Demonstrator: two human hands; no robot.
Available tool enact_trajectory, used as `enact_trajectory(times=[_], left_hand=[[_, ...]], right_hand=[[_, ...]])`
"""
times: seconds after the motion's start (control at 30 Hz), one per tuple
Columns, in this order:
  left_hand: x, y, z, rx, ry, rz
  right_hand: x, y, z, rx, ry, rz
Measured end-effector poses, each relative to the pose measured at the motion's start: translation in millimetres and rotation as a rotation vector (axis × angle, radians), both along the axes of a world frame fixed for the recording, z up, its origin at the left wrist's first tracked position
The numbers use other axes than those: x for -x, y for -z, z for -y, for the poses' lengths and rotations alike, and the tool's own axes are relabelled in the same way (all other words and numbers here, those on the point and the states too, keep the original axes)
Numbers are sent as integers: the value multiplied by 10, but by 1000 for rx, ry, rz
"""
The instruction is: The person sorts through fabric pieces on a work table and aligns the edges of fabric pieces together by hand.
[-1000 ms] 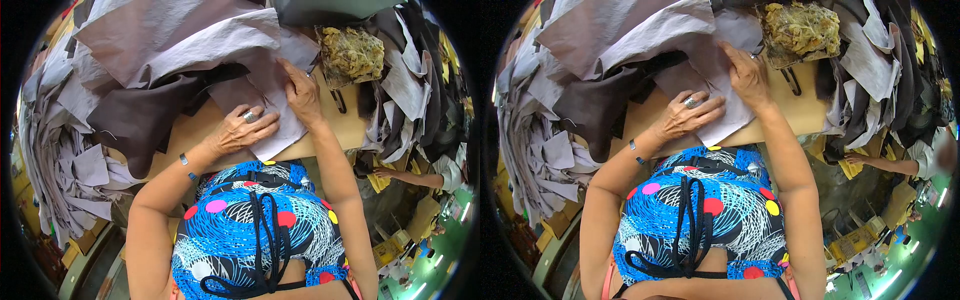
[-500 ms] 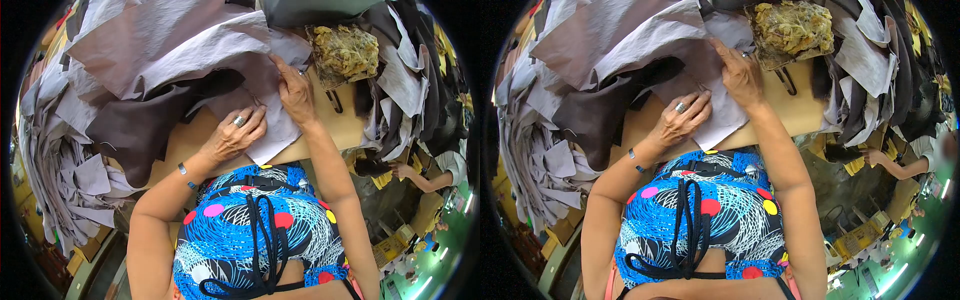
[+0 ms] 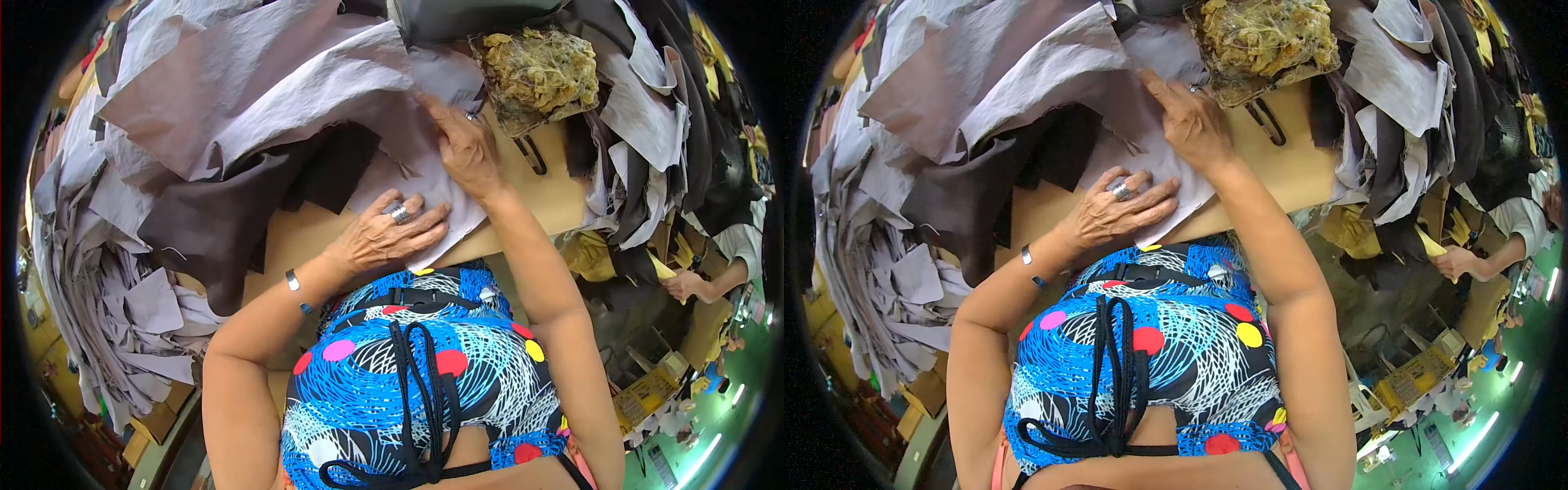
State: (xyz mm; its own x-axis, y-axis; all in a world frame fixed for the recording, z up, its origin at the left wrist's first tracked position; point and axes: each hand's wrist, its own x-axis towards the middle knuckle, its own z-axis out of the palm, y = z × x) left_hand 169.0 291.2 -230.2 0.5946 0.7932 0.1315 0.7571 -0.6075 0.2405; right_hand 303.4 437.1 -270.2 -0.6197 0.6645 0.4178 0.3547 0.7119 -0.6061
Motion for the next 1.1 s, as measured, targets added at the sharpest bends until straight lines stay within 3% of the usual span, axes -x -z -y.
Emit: enact_trajectory(times=[0.13,0.4,0.9,1.1], left_hand=[[137,134,-86,-211,-91,15],[219,187,-86,-239,-145,-39],[222,80,-130,-301,-26,-241],[258,165,-95,-229,-188,-67]], right_hand=[[-22,-128,32,62,27,-27],[32,-58,9,67,14,-76],[47,-24,-11,49,-30,-107],[41,-70,-15,56,-9,-99]])
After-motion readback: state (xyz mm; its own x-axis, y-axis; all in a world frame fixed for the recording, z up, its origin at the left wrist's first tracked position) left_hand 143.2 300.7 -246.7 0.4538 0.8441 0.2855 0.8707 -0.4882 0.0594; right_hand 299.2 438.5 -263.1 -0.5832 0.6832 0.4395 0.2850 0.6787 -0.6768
